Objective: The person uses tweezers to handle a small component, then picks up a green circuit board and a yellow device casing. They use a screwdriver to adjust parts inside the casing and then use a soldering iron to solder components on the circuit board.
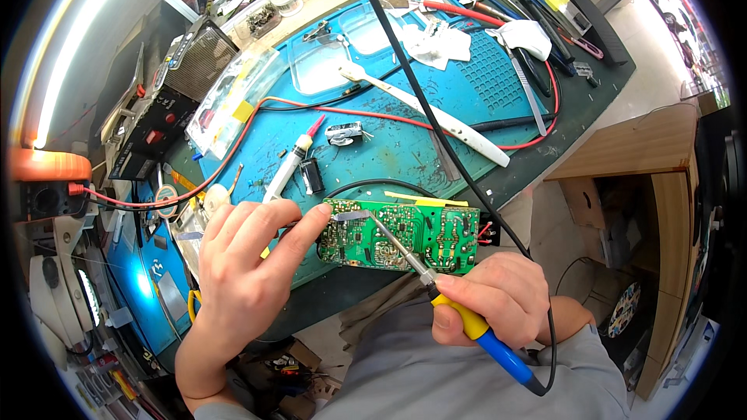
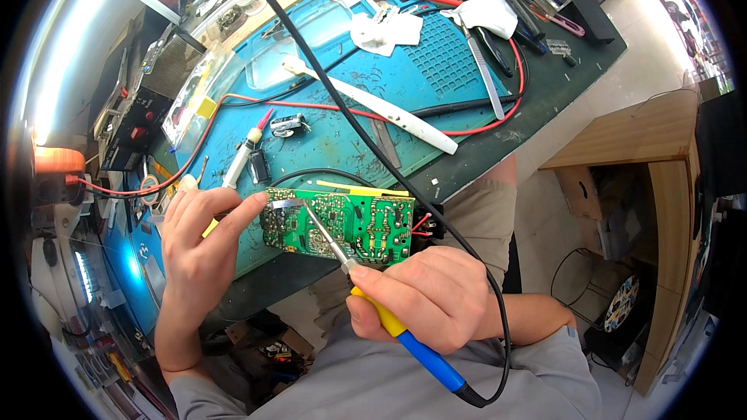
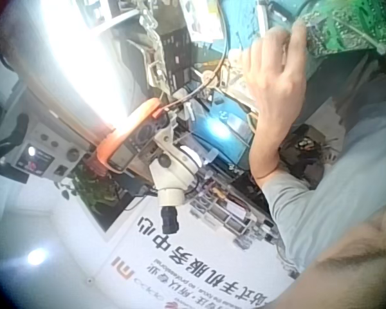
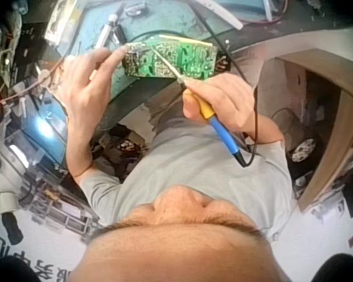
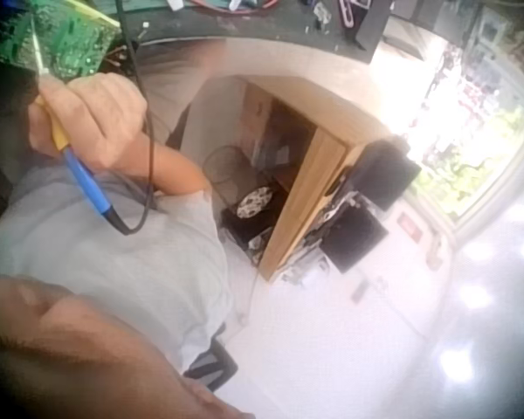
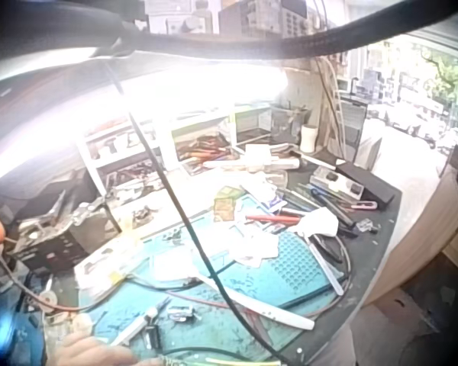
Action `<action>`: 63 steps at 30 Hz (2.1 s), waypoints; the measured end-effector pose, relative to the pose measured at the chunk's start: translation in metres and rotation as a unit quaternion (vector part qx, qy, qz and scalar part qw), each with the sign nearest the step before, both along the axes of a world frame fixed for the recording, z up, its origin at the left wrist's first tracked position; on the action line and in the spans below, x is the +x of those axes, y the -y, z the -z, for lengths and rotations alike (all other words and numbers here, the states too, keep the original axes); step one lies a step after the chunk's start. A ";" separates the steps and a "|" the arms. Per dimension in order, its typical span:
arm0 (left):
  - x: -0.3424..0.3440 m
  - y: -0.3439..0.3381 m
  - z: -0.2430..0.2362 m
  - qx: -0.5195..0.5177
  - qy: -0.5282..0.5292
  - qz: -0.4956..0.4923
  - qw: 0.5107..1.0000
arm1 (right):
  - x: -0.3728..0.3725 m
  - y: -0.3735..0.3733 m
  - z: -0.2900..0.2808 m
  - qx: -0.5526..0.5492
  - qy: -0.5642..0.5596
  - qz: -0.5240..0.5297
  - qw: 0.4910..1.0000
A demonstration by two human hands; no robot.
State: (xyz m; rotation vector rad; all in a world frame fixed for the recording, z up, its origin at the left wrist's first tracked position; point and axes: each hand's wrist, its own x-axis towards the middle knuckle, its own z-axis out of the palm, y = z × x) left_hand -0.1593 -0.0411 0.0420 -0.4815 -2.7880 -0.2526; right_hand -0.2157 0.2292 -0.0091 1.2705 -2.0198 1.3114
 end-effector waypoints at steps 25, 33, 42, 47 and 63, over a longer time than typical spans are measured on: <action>0.033 0.009 -0.004 0.072 -0.025 -0.102 0.992 | -0.030 -0.023 -0.014 0.117 -0.070 -0.031 0.990; 0.080 0.018 0.011 0.078 -0.039 -0.258 0.962 | -0.037 -0.023 -0.013 0.171 -0.084 -0.066 0.980; 0.102 0.036 0.030 -0.062 -0.075 -0.363 0.927 | -0.036 -0.029 0.007 0.166 -0.227 -0.053 0.958; 0.099 0.031 0.029 -0.053 -0.103 -0.372 0.921 | -0.042 -0.024 0.001 0.086 -0.279 -0.061 0.955; 0.052 -0.099 0.026 0.809 0.123 -0.029 0.574 | 0.008 0.004 -0.011 -0.107 0.315 0.020 0.943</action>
